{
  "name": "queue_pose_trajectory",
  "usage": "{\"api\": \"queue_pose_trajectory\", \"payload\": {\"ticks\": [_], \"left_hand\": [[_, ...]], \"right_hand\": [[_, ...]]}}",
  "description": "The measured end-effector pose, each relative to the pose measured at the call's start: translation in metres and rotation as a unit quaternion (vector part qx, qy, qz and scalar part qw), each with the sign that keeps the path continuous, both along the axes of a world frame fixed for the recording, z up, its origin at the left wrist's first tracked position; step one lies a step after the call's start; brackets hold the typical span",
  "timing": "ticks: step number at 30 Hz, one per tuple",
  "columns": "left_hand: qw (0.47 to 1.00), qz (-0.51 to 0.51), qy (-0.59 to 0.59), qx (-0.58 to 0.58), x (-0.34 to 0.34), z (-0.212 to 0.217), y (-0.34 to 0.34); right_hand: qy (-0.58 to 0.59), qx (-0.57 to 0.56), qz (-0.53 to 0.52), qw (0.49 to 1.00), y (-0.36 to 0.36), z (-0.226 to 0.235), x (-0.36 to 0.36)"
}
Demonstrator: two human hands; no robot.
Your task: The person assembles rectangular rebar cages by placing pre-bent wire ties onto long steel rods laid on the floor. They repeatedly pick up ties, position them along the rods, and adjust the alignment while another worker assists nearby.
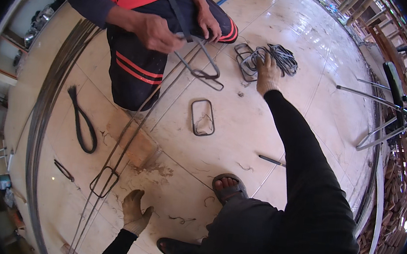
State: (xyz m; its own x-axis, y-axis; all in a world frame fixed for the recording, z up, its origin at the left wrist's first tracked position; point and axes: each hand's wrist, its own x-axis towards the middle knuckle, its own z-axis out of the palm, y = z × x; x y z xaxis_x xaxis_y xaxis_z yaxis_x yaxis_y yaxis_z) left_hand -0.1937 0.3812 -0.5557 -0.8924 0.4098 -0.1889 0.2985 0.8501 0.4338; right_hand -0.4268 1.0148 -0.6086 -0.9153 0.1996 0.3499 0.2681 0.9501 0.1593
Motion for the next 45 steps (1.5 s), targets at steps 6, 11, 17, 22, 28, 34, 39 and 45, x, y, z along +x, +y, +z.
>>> {"api": "queue_pose_trajectory", "payload": {"ticks": [6, 11, 17, 22, 28, 34, 39, 45], "left_hand": [[0.997, 0.056, -0.042, -0.019, 0.023, 0.005, -0.016], [0.996, 0.048, -0.077, -0.009, 0.024, 0.003, -0.02], [0.996, -0.003, -0.09, 0.015, 0.001, -0.001, -0.006], [0.992, -0.08, -0.079, 0.057, -0.023, 0.0, 0.027], [0.979, -0.159, -0.08, 0.098, -0.044, 0.0, 0.079], [0.98, -0.107, -0.085, 0.142, -0.047, -0.002, 0.12], [0.984, -0.052, -0.004, 0.171, -0.1, 0.017, 0.208], [0.946, 0.011, -0.116, 0.302, -0.139, -0.019, 0.281]], "right_hand": [[-0.102, -0.097, -0.132, 0.981, -0.002, -0.025, -0.023], [-0.104, -0.14, -0.097, 0.98, 0.011, -0.031, 0.004], [-0.086, -0.169, -0.08, 0.979, -0.022, -0.018, 0.093], [-0.104, -0.204, -0.082, 0.97, -0.068, 0.039, 0.177], [-0.26, -0.131, 0.169, 0.942, -0.076, 0.06, 0.246], [0.016, -0.228, 0.141, 0.963, -0.082, 0.055, 0.256], [-0.201, -0.416, -0.249, 0.851, -0.042, 0.019, 0.225], [-0.232, -0.434, -0.237, 0.838, -0.103, 0.041, 0.202]]}}
